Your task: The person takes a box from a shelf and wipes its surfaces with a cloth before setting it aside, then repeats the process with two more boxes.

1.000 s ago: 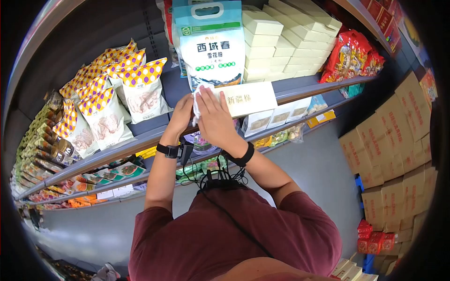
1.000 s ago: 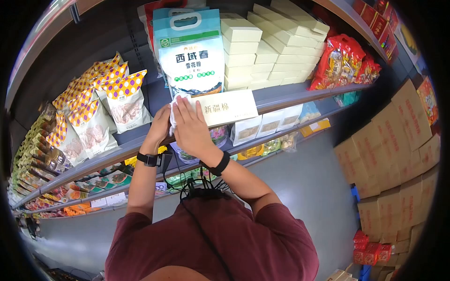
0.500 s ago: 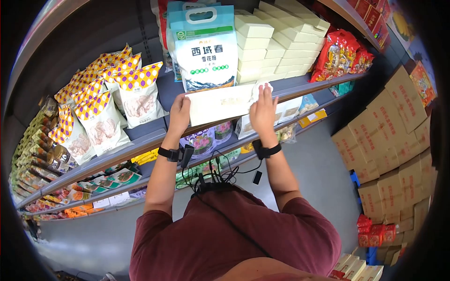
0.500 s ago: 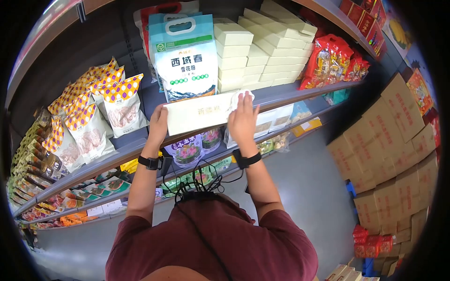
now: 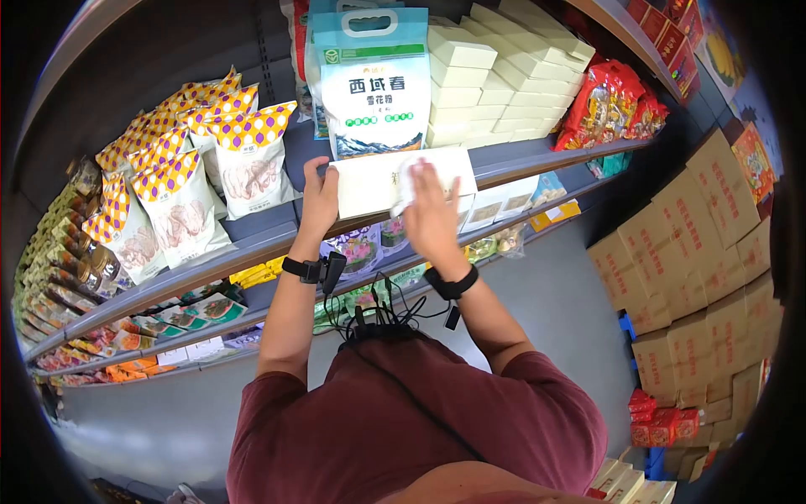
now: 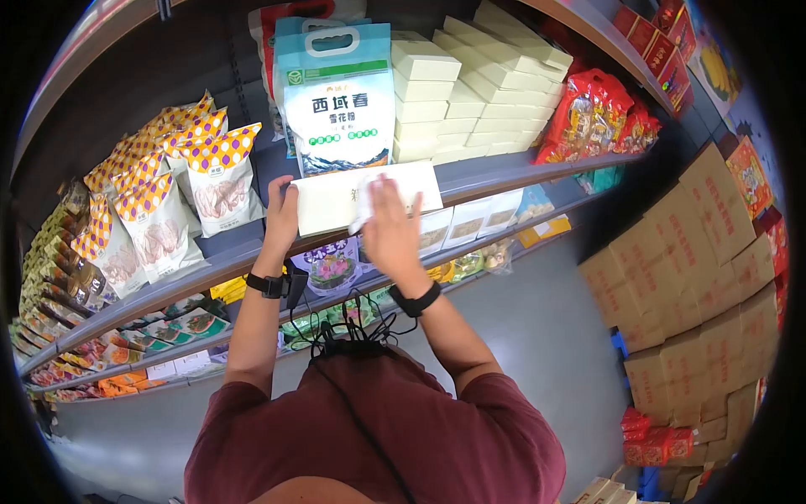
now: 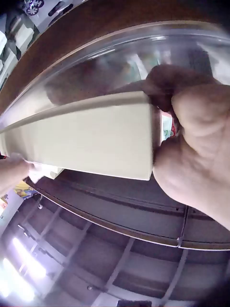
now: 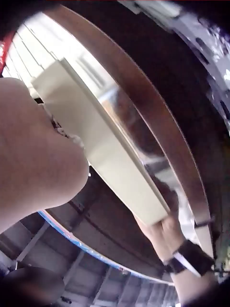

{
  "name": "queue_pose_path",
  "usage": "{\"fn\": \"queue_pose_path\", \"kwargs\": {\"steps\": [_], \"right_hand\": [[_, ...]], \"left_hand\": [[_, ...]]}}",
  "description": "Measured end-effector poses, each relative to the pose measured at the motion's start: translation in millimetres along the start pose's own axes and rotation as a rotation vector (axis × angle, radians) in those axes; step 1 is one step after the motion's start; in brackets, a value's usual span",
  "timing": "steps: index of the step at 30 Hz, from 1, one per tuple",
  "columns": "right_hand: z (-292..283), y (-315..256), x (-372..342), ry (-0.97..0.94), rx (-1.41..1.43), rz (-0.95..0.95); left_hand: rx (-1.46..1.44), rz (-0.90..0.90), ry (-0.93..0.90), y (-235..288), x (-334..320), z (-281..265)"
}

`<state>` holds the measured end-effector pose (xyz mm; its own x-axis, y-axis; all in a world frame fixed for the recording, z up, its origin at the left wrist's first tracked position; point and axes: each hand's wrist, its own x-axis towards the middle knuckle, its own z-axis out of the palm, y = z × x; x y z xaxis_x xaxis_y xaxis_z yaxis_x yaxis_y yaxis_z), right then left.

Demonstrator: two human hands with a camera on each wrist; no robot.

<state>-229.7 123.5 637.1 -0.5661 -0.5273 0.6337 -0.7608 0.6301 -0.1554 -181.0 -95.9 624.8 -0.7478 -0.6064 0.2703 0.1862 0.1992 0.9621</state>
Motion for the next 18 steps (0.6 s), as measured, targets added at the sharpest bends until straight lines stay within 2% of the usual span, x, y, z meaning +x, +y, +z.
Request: {"fn": "queue_pose_path", "kwargs": {"steps": [2,5,6,8,11,17,18], "right_hand": [[-1,40,-7,0.087,-0.043,0.101],[1,81,-13,0.095,0.001,0.235],[2,79,-13,0.093,0.0,0.234],[10,69,-11,0.164,0.025,0.251],[7,31,-4,0.167,-0.042,0.214],[9,-55,2,-0.021,0.207,-0.028],[12,-57,1,-0.017,0.236,-0.053]], "left_hand": [[0.022,-0.001,0.005,9,-4,0],[0.018,0.02,0.013,4,-3,1],[0.025,0.021,0.008,4,-3,2],[0.034,0.025,-0.001,6,-2,2],[0.068,0.078,-0.007,10,-8,1],[0.085,0.083,-0.048,9,-9,0],[-0.005,0.078,-0.03,10,-9,1]]}}
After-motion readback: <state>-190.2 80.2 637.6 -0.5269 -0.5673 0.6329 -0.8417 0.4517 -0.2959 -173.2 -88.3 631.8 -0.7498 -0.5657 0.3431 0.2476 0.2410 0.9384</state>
